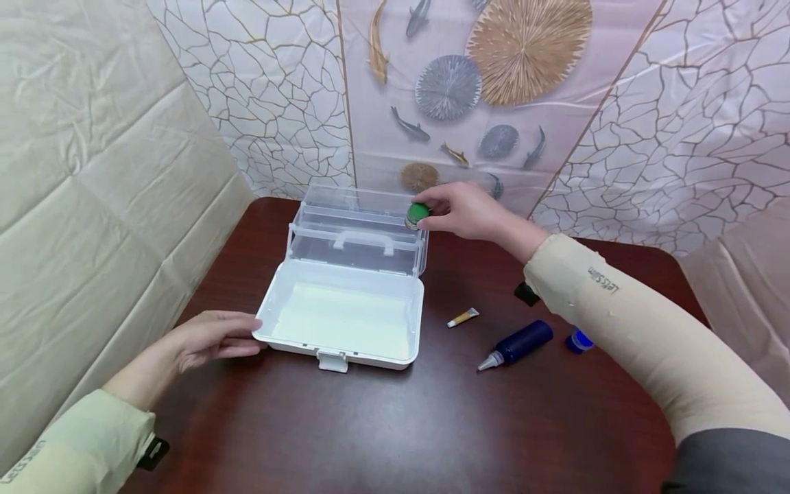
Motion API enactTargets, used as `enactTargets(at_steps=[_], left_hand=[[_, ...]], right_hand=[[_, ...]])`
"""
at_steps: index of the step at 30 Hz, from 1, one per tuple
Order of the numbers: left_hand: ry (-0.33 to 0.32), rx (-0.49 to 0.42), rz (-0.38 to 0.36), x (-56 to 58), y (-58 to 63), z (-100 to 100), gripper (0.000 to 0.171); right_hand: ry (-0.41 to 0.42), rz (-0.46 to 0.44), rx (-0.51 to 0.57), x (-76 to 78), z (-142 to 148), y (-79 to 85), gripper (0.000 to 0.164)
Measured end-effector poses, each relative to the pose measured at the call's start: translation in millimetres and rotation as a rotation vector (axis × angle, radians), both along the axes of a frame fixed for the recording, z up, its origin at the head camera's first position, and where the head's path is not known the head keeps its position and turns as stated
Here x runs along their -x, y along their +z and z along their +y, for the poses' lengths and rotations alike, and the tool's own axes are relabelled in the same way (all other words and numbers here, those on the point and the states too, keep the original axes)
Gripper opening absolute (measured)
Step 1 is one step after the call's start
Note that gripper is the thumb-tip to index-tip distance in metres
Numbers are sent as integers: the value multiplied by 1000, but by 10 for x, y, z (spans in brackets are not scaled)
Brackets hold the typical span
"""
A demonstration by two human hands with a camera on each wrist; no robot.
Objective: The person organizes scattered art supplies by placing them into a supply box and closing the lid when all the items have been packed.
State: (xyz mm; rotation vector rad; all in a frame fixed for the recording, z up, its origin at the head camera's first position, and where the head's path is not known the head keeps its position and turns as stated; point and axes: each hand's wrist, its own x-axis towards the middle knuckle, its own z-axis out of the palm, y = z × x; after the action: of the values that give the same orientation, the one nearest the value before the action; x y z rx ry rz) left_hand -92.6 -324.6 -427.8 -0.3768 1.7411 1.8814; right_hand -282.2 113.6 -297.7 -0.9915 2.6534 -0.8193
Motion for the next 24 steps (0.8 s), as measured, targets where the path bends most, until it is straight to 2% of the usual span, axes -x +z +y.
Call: enactTargets(at_steps=[6, 11, 19, 24], left_hand=[[-2, -1, 9, -6, 1, 19, 47], [3, 1, 6, -3, -3, 12, 45], [2, 12, 1, -9, -3, 7, 54], [1, 12, 4, -10, -5, 0, 49]], right_hand=[[33, 33, -44, 42, -181, 30, 48], [57, 40, -63, 95, -342, 53, 47], [102, 21, -83, 158, -559, 47, 46], [138, 40, -89, 164, -646, 4, 43]])
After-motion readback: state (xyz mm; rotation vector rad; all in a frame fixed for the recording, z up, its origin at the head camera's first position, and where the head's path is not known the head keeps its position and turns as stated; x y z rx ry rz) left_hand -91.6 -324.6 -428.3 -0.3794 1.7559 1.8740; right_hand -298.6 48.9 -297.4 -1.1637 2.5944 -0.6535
